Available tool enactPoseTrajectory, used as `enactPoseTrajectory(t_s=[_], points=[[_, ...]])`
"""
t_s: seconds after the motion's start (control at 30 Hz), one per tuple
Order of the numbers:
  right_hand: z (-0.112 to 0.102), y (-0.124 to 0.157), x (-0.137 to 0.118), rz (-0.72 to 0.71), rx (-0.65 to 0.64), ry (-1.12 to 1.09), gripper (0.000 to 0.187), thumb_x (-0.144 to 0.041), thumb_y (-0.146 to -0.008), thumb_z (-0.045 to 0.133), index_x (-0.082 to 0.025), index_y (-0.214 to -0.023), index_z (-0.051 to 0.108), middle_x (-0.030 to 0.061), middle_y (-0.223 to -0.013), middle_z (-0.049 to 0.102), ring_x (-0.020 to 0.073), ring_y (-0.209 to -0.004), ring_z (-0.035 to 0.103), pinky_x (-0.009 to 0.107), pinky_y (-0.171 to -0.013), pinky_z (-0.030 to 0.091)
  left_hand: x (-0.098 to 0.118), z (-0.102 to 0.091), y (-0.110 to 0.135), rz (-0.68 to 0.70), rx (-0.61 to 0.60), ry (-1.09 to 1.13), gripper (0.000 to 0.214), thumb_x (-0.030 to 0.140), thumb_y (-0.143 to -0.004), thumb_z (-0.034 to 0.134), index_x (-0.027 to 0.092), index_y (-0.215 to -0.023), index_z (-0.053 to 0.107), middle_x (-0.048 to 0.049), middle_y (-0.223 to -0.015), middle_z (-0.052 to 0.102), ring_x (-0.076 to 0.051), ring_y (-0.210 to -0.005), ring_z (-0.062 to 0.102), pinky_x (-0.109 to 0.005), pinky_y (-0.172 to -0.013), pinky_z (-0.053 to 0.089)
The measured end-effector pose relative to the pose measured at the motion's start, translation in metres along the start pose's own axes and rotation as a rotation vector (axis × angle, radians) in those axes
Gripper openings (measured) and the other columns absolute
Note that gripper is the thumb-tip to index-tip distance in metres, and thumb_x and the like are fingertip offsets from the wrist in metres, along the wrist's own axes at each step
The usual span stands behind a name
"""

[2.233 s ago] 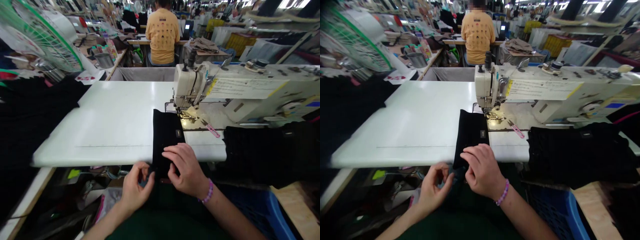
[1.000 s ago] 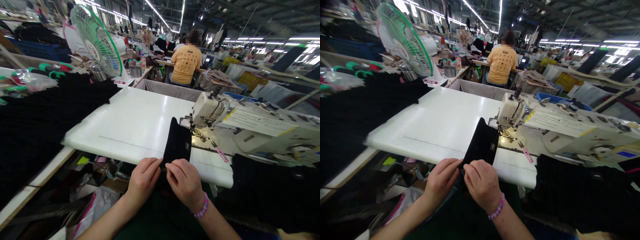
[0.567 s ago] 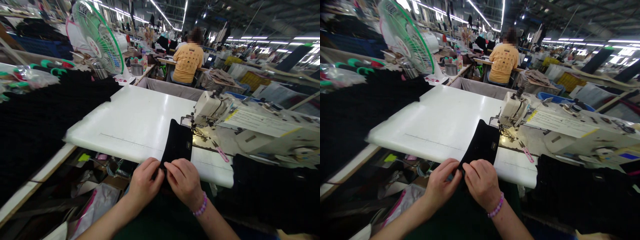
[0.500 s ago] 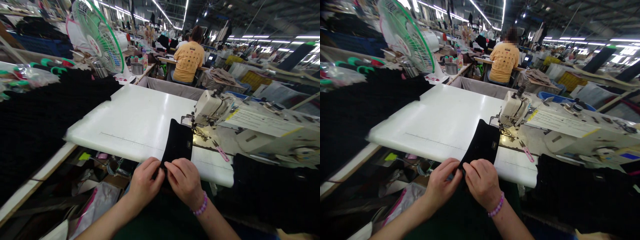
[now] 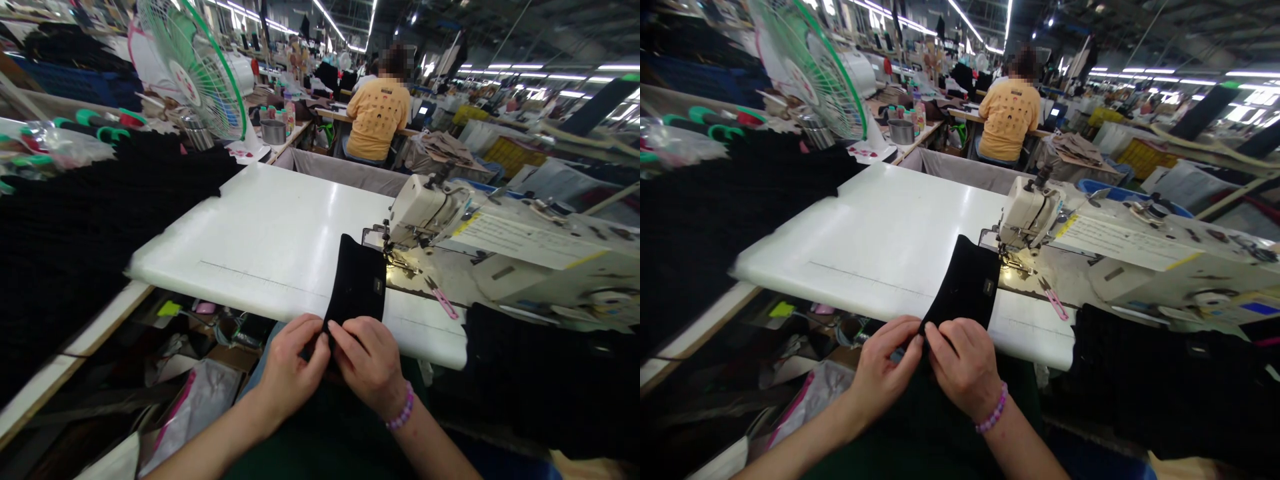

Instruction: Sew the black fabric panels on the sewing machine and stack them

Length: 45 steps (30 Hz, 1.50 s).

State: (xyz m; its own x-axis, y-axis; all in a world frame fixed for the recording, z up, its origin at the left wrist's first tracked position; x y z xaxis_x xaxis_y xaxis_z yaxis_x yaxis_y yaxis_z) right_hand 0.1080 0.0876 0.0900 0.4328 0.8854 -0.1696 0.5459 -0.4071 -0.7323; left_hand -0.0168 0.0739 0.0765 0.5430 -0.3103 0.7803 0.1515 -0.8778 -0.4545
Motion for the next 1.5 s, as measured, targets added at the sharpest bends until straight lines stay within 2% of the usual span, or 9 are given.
enactPoseTrajectory(t_s=[0.2,0.47,0.63,0.77,0.97,1.23,1.37,1.43,1.5], points=[[0.001,0.000,-0.001,0.009,-0.012,0.078,0.019,-0.010,-0.096,0.054,-0.013,-0.110,0.066,0.0062,-0.086,0.067,0.0195,-0.081,0.059,0.037,-0.077,0.048,-0.026,0.012,0.001,-0.300,-0.139,0.149,0.042,0.037,-0.095,0.052,0.019,-0.057,0.054,0.0021,-0.057,0.055,-0.012,-0.055,0.052,-0.024,-0.057,0.041],[-0.034,0.040,0.057,0.569,0.170,0.303,0.035,-0.009,-0.080,0.051,-0.015,-0.112,0.065,0.0106,-0.098,0.066,0.0245,-0.091,0.062,0.038,-0.079,0.050,-0.067,0.020,0.030,-0.718,-0.111,0.310,0.053,0.054,-0.092,0.048,0.021,-0.051,0.051,0.0036,-0.043,0.041,-0.012,-0.046,0.038,-0.026,-0.051,0.033],[-0.011,0.089,0.086,1.118,0.029,-0.211,0.015,-0.025,-0.083,0.050,-0.019,-0.080,0.063,-0.0006,-0.059,0.058,0.0149,-0.051,0.056,0.027,-0.053,0.044,-0.094,0.035,0.054,-0.838,-0.191,0.300,0.046,0.059,-0.086,0.054,0.018,-0.070,0.066,0.0049,-0.043,0.042,-0.012,-0.044,0.037,-0.026,-0.047,0.030],[0.023,0.119,0.081,1.467,0.071,-0.842,0.021,-0.040,-0.082,0.055,-0.019,-0.081,0.057,-0.0003,-0.061,0.065,0.0107,-0.042,0.053,0.020,-0.040,0.039,-0.100,0.040,0.059,-0.847,-0.217,0.271,0.049,0.063,-0.084,0.054,0.017,-0.069,0.065,0.0052,-0.042,0.041,-0.012,-0.043,0.037,-0.027,-0.048,0.031],[0.025,0.123,0.082,1.519,0.182,-1.035,0.041,-0.059,-0.079,0.061,-0.018,-0.079,0.055,0.0029,-0.064,0.068,0.0117,-0.045,0.059,0.020,-0.041,0.047,-0.093,0.041,0.055,-0.842,-0.199,0.267,0.048,0.061,-0.085,0.052,0.020,-0.063,0.059,0.0048,-0.042,0.041,-0.013,-0.043,0.035,-0.027,-0.048,0.032],[0.021,0.121,0.091,1.555,0.071,-0.969,0.041,-0.057,-0.072,0.065,-0.018,-0.073,0.055,-0.0003,-0.055,0.064,0.0095,-0.038,0.055,0.017,-0.034,0.042,-0.088,0.041,0.053,-0.847,-0.207,0.310,0.051,0.063,-0.085,0.052,0.020,-0.058,0.055,0.0050,-0.042,0.039,-0.012,-0.042,0.033,-0.026,-0.048,0.031],[0.019,0.121,0.092,1.561,0.019,-0.992,0.036,-0.053,-0.072,0.065,-0.017,-0.072,0.057,0.0001,-0.055,0.065,0.0096,-0.037,0.054,0.017,-0.032,0.038,-0.080,0.014,0.031,-0.636,-0.134,0.080,0.051,0.059,-0.089,0.051,0.020,-0.057,0.057,0.0009,-0.047,0.049,-0.014,-0.049,0.045,-0.027,-0.049,0.034],[0.017,0.121,0.093,1.562,-0.003,-0.993,0.036,-0.052,-0.072,0.064,-0.017,-0.073,0.058,-0.0008,-0.052,0.063,0.0088,-0.034,0.051,0.016,-0.030,0.034,-0.054,-0.002,0.011,-0.318,-0.032,-0.152,0.042,0.047,-0.092,0.054,0.019,-0.060,0.057,0.0007,-0.055,0.053,-0.014,-0.053,0.048,-0.027,-0.053,0.037],[0.016,0.120,0.093,1.560,-0.022,-0.988,0.036,-0.052,-0.072,0.063,-0.017,-0.073,0.058,-0.0016,-0.049,0.062,0.0075,-0.032,0.048,0.015,-0.029,0.029,-0.016,0.004,-0.001,0.056,-0.034,-0.293,0.029,0.035,-0.093,0.059,0.019,-0.069,0.060,0.0004,-0.066,0.058,-0.013,-0.060,0.052,-0.026,-0.061,0.042]])
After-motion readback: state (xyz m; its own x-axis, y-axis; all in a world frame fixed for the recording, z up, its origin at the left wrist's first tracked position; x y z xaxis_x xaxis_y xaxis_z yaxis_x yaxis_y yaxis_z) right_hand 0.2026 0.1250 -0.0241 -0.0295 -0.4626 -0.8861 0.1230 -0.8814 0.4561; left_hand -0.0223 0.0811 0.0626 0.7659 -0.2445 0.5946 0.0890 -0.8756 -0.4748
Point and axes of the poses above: each hand's wrist, its own y-axis away from the middle knuckle, its own z-axis out of the palm, x = y × z, the point moved 8 cm from there along -y, towards the middle knuckle
